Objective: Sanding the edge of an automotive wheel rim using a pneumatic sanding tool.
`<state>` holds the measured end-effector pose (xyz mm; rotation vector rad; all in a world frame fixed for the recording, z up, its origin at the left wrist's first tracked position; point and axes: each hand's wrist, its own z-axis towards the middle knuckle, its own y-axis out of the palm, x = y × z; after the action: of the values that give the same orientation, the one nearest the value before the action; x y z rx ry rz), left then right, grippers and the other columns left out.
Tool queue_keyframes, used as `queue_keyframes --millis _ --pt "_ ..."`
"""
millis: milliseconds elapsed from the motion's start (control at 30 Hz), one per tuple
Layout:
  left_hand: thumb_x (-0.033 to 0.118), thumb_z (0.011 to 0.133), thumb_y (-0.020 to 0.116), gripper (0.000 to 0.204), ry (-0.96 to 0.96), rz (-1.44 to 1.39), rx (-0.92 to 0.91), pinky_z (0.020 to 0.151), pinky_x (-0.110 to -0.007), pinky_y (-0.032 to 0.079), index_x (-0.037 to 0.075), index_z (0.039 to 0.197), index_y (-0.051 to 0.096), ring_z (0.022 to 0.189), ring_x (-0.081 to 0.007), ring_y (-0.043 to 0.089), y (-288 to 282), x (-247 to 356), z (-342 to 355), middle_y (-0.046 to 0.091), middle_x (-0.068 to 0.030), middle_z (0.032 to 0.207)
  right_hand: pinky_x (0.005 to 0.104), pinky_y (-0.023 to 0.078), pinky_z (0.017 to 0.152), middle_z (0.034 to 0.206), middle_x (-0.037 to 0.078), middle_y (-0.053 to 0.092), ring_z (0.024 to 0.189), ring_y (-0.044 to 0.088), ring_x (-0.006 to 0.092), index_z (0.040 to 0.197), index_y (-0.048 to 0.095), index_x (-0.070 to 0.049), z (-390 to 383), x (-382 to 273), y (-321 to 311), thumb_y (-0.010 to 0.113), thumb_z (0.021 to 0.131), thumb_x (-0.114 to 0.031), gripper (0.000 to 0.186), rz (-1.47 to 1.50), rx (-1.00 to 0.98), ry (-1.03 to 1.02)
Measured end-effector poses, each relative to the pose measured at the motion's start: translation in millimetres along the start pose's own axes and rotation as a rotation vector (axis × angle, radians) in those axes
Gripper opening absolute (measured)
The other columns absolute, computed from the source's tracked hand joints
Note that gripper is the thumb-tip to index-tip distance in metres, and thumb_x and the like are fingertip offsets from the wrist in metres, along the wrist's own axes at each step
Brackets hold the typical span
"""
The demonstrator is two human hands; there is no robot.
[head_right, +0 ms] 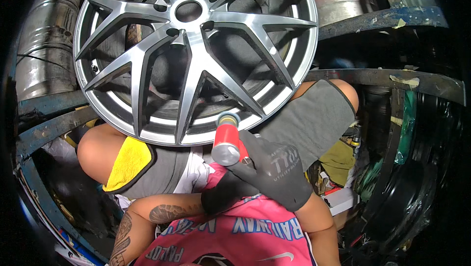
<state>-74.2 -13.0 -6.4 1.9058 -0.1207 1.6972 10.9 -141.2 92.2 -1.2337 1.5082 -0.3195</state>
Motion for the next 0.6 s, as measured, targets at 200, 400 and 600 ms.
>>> queue_keyframes --millis 200,400,600 --pt "0.003 0.089 0.063 0.028 0.073 0.519 -0.185 0.089 -0.037 0.052 0.003 0.117 0.062 0.095 -0.0249 0.062 1 -19 -32 0.062 -0.012 0.107 0.0448 0.053 0.068 0.092 0.016 0.069 0.078 0.069 0.036 0.13 0.057 -0.003 17 18 35 0.072 0.086 -0.035 0.056 0.19 -0.016 -0.242" --pt "0.002 0.087 0.064 0.03 -0.035 0.64 -0.223 0.092 -0.039 0.052 0.004 0.117 0.066 0.105 -0.0284 0.064 2 -32 -44 0.066 -0.0169 0.114 0.0442 0.053 0.066 0.09 0.016 0.069 0.076 0.069 0.0352 0.13 0.058 -0.007 12 15 24 0.072 0.086 -0.038 0.055 0.096 -0.043 -0.211" --pt "0.007 0.089 0.066 0.021 -0.035 0.248 -0.162 0.084 -0.035 0.053 0.001 0.109 0.064 0.093 -0.0273 0.066 16 -28 -17 0.065 -0.0137 0.103 0.0413 0.055 0.072 0.102 0.018 0.071 0.085 0.071 0.0347 0.13 0.062 -0.007 -1 13 10 0.072 0.085 -0.04 0.057 0.055 0.031 -0.012"
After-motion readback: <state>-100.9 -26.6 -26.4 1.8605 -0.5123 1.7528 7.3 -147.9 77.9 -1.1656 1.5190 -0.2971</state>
